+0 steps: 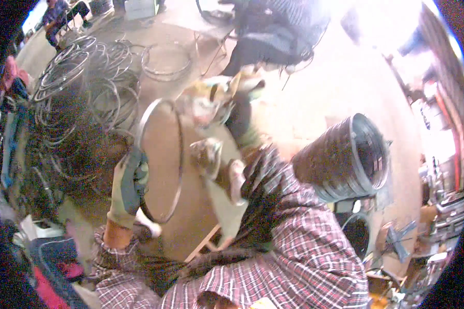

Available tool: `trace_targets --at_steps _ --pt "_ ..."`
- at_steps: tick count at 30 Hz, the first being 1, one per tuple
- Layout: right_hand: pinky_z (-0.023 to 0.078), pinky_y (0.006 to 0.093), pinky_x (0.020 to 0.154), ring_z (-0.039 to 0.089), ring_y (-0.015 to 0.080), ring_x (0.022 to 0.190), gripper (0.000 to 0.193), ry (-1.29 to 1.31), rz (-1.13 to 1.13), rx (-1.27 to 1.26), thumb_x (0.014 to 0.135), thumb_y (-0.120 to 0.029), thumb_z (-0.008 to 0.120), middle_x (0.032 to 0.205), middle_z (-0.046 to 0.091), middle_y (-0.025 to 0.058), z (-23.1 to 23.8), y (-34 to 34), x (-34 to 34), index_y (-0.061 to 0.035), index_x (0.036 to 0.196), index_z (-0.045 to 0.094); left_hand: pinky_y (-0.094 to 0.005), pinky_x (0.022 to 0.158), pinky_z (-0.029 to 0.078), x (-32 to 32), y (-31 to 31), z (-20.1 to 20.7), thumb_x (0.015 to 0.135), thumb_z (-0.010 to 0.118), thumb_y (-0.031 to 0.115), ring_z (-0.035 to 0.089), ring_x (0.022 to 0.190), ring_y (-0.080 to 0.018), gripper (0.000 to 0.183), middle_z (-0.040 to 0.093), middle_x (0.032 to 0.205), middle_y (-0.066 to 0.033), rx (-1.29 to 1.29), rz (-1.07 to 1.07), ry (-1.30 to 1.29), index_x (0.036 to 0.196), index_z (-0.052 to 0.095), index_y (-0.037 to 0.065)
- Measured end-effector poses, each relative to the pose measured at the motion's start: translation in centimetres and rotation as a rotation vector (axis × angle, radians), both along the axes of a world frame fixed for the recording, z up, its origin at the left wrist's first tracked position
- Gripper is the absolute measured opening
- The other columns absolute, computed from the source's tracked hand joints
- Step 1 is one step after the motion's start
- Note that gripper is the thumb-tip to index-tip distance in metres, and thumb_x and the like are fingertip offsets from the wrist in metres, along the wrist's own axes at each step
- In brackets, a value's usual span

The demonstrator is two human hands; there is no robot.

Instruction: Cleaning and wiping circular metal rings using a cloth in a fabrication environment.

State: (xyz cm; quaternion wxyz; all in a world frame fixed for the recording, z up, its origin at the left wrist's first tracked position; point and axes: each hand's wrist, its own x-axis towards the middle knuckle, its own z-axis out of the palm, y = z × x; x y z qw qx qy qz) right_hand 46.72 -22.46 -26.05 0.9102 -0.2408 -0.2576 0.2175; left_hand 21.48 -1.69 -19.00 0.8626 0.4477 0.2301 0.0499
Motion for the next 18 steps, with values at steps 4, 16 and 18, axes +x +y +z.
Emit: trace_targets --at_steps 4,16,18 --pt "0.048 0.0370 0.091 0.056 0.0215 0.102 0.044 0.213 0.204 -0.058 0.098 -0.042 0.048 0.111 0.057 0.0081 2.8 4.1 -8.9 -0.0113 0.128 0.049 -0.0183 0.044 0.036 0.0 -0.6 -3.3 0.098 0.050 0.035 0.045 0.053 -0.0036 0.029 0.052 0.072 0.0066 0.166 -0.120 0.018 0.111 0.059 0.010" --pt "0.051 0.0260 0.076 0.057 0.0090 0.096 0.027 -0.767 -0.261 -0.938 0.095 -0.018 0.059 0.111 0.059 0.0025 -1.0 4.6 -9.0 -0.0049 0.118 0.054 -0.0173 0.046 0.035 2.3 -1.1 -1.3 0.099 0.051 0.025 0.046 0.056 -0.0014 0.019 0.055 0.077 0.0058 -0.010 0.041 -0.083 0.104 0.062 0.010" --pt "0.048 0.0240 0.078 0.052 0.0072 0.096 0.031 -0.338 -0.111 -0.911 0.092 -0.015 0.063 0.113 0.056 0.0004 4.0 5.6 -10.8 -0.0029 0.119 0.053 -0.0165 0.043 0.028 2.2 -1.0 -1.5 0.098 0.051 0.023 0.041 0.053 0.0006 0.018 0.054 0.076 0.0064 0.052 0.051 -0.098 0.106 0.062 0.010"
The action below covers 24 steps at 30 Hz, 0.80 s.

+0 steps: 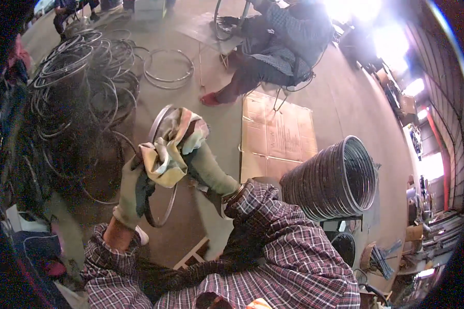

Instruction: Cleaning and wiping circular metal rings using a cloth in a fabrication environment.

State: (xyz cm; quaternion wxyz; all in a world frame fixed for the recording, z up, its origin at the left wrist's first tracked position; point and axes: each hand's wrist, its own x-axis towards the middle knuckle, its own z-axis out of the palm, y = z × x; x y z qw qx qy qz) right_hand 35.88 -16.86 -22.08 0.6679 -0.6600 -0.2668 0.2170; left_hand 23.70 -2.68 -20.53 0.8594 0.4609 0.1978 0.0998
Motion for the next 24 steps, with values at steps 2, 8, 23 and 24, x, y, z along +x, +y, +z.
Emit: trace_targets --at_steps 2,8,23,24 --pt "0.048 0.0249 0.078 0.052 0.0079 0.096 0.033 0.050 0.051 0.059 0.092 -0.014 0.064 0.112 0.056 0.0003 -0.3 -0.4 0.3 -0.0027 0.121 0.053 -0.0171 0.044 0.032 0.6 0.2 -1.3 0.098 0.051 0.022 0.044 0.055 -0.0008 0.019 0.055 0.078 0.0059 0.000 -0.023 -0.086 0.108 0.062 0.010" --pt "0.046 0.0291 0.091 0.055 0.0112 0.103 0.041 0.299 0.238 0.058 0.095 -0.019 0.061 0.117 0.057 0.0033 1.0 -2.7 0.7 -0.0051 0.130 0.048 -0.0266 0.080 0.052 -0.7 2.7 -3.0 0.099 0.049 0.027 0.062 0.092 -0.0122 0.030 0.062 0.104 -0.0029 -0.146 -0.021 -0.216 0.118 0.056 0.005" --pt "0.043 0.0254 0.090 0.050 0.0084 0.101 0.037 0.216 0.321 -0.056 0.080 -0.011 0.075 0.104 0.053 -0.0026 1.0 -0.6 -1.9 -0.0087 0.110 0.053 -0.0252 0.067 0.045 1.4 -0.8 -2.9 0.097 0.050 0.018 0.053 0.078 -0.0076 0.021 0.060 0.085 0.0011 0.292 -0.026 -0.144 0.100 0.064 0.002" --pt "0.044 0.0246 0.086 0.051 0.0084 0.098 0.036 0.310 0.280 -0.090 0.080 -0.010 0.075 0.102 0.054 -0.0022 1.2 -0.6 -2.1 -0.0079 0.110 0.055 -0.0257 0.066 0.044 1.3 -0.5 -3.3 0.098 0.050 0.018 0.051 0.077 -0.0071 0.021 0.059 0.083 0.0017 0.361 -0.044 -0.159 0.101 0.064 0.002"
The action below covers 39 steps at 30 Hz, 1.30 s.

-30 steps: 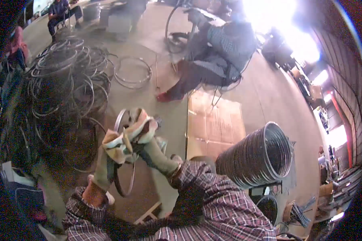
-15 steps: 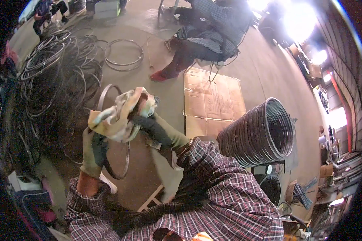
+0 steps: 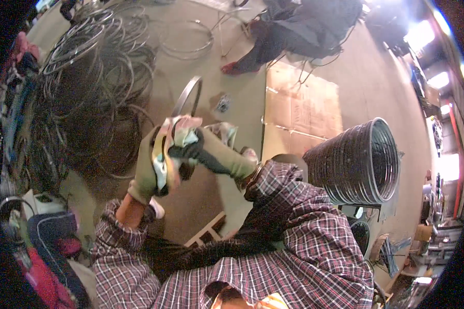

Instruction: Cleaning and wiping circular metal rings using a cloth in a fabrication environment.

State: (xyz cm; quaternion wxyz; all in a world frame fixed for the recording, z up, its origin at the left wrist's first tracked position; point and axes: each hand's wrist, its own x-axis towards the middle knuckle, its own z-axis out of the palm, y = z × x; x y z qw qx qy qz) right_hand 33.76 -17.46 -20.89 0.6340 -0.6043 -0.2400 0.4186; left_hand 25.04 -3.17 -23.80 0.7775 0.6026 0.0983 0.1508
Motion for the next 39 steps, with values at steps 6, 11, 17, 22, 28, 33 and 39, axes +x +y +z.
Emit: trace_targets --at_steps 6,11,17,22,28,33,39 --pt "0.053 0.0284 0.084 0.063 0.0160 0.093 0.016 -0.232 -0.471 0.093 0.090 -0.005 0.061 0.098 0.062 0.0044 1.7 -2.1 5.8 -0.0056 0.106 0.059 -0.0177 0.047 0.038 -1.7 1.8 2.5 0.100 0.048 0.026 0.049 0.056 -0.0028 0.027 0.059 0.077 0.0043 -0.100 -0.042 0.268 0.106 0.062 0.005" --pt "0.052 0.0393 0.088 0.058 0.0252 0.102 0.029 -1.139 -0.266 0.157 0.085 -0.012 0.060 0.111 0.059 0.0111 0.5 -1.8 4.3 -0.0040 0.113 0.059 -0.0180 0.040 0.031 -1.7 1.3 3.2 0.099 0.047 0.030 0.041 0.047 -0.0024 0.028 0.053 0.068 0.0053 -0.150 -0.071 0.412 0.099 0.062 0.006" --pt "0.051 0.0389 0.083 0.061 0.0291 0.082 0.039 -0.359 -0.339 0.144 0.077 -0.001 0.054 0.099 0.064 0.0094 -3.7 -2.5 9.9 -0.0076 0.114 0.064 -0.0185 0.038 0.026 -3.8 -0.7 7.1 0.099 0.048 0.026 0.039 0.046 -0.0018 0.024 0.049 0.060 0.0045 -0.018 -0.226 0.366 0.095 0.060 0.005" --pt "0.049 0.0389 0.083 0.060 0.0313 0.093 0.050 -0.939 -0.631 0.156 0.062 -0.011 0.074 0.104 0.061 0.0141 -5.7 -1.8 10.9 -0.0049 0.110 0.062 -0.0185 0.039 0.026 -4.0 1.1 6.8 0.098 0.047 0.024 0.038 0.046 -0.0009 0.024 0.050 0.062 0.0041 -0.097 -0.187 0.284 0.093 0.059 0.004" --pt "0.049 0.0381 0.083 0.058 0.0256 0.098 0.028 -1.694 -0.278 0.108 0.080 -0.014 0.051 0.100 0.062 0.0055 -1.7 -0.8 6.2 -0.0092 0.102 0.067 -0.0206 0.051 0.030 -4.5 -0.6 6.6 0.099 0.045 0.020 0.037 0.058 -0.0040 0.026 0.044 0.065 0.0048 0.103 -0.221 0.376 0.087 0.059 0.001" --pt "0.052 0.0242 0.071 0.063 0.0133 0.083 0.037 -0.553 -0.656 0.249 0.093 -0.004 0.049 0.104 0.065 0.0088 -8.9 -5.9 15.5 0.0009 0.130 0.049 -0.0240 0.053 0.037 -5.5 0.6 9.7 0.095 0.049 0.013 0.047 0.058 -0.0079 0.016 0.051 0.065 -0.0019 0.203 -0.313 0.297 0.089 0.059 0.002" --pt "0.055 0.0332 0.082 0.065 0.0211 0.093 0.049 -1.402 -0.756 -0.141 0.082 -0.014 0.066 0.116 0.063 0.0134 -3.5 -11.0 16.3 0.0021 0.126 0.052 -0.0380 0.072 0.053 -6.3 0.7 10.0 0.074 0.071 0.013 0.066 0.083 -0.0329 0.034 0.066 0.098 -0.0167 0.954 -0.021 -0.301 0.106 0.066 0.005"
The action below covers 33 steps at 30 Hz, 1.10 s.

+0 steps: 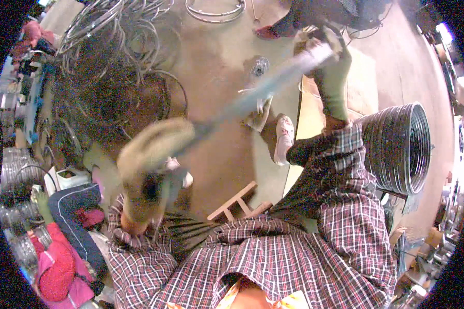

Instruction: Cleaning and wiping circular metal rings using a cloth in a fabrication environment.

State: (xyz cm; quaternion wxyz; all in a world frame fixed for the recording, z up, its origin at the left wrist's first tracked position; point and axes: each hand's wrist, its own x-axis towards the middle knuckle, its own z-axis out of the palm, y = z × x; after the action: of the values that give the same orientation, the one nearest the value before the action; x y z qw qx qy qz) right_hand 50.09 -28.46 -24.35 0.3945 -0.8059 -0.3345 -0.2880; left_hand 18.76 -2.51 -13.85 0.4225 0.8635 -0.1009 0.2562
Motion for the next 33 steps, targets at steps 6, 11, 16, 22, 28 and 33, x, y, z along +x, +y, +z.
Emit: trace_targets --at_steps 6,11,16,22,28,33 --pt "0.055 0.0268 0.075 0.067 0.0181 0.082 0.026 0.600 0.110 0.625 0.094 -0.011 0.051 0.097 0.069 0.0139 2.5 1.6 -2.7 0.0066 0.111 0.061 -0.0377 0.074 0.053 -3.5 -3.0 2.9 0.065 0.079 0.019 0.064 0.080 -0.0253 0.024 0.066 0.092 -0.0092 -0.209 -0.082 -0.171 0.087 0.074 0.010" --pt "0.054 0.0262 0.069 0.067 0.0159 0.079 0.023 0.715 0.311 0.836 0.090 -0.005 0.057 0.093 0.070 0.0122 1.3 1.4 -2.4 0.0062 0.110 0.062 -0.0435 0.078 0.044 -1.6 -2.0 3.5 0.080 0.072 0.017 0.056 0.090 -0.0231 0.014 0.058 0.106 -0.0052 -0.531 -0.811 -0.354 0.094 0.072 0.016" --pt "0.043 0.0219 0.038 0.053 0.0078 0.048 0.032 0.578 0.233 0.584 0.093 -0.008 0.048 0.088 0.067 0.0075 2.5 2.6 -3.7 -0.0003 0.123 0.058 -0.0426 0.065 0.044 -2.3 -3.8 3.4 0.079 0.069 0.017 0.058 0.077 -0.0264 0.005 0.060 0.091 -0.0044 -0.785 -0.623 -0.376 0.083 0.072 0.016" --pt "0.050 0.0229 0.076 0.063 0.0097 0.082 0.025 0.234 0.092 0.239 0.090 -0.004 0.059 0.096 0.068 0.0054 2.7 1.8 -2.8 0.0032 0.114 0.063 -0.0341 0.064 0.046 -3.5 -12.1 7.0 0.084 0.063 0.016 0.057 0.068 -0.0196 0.004 0.057 0.078 -0.0063 -1.180 0.433 -0.365 0.082 0.063 0.013" --pt "0.052 0.0234 0.061 0.065 0.0126 0.074 0.028 0.699 0.163 0.545 0.096 -0.014 0.053 0.092 0.068 0.0077 3.7 5.3 -5.1 -0.0009 0.119 0.061 -0.0242 0.071 0.049 -3.3 -7.8 3.0 0.091 0.055 0.009 0.056 0.071 -0.0120 0.007 0.056 0.079 -0.0040 -0.631 0.384 0.024 0.097 0.055 0.005" --pt "0.053 0.0220 0.064 0.067 0.0141 0.082 0.032 0.442 0.227 0.314 0.088 -0.007 0.064 0.096 0.068 0.0068 3.1 4.1 -3.9 -0.0032 0.119 0.061 -0.0263 0.077 0.049 2.5 -2.5 -3.3 0.093 0.052 0.008 0.056 0.079 -0.0110 0.025 0.060 0.090 -0.0040 -0.247 0.226 0.046 0.116 0.052 -0.001"
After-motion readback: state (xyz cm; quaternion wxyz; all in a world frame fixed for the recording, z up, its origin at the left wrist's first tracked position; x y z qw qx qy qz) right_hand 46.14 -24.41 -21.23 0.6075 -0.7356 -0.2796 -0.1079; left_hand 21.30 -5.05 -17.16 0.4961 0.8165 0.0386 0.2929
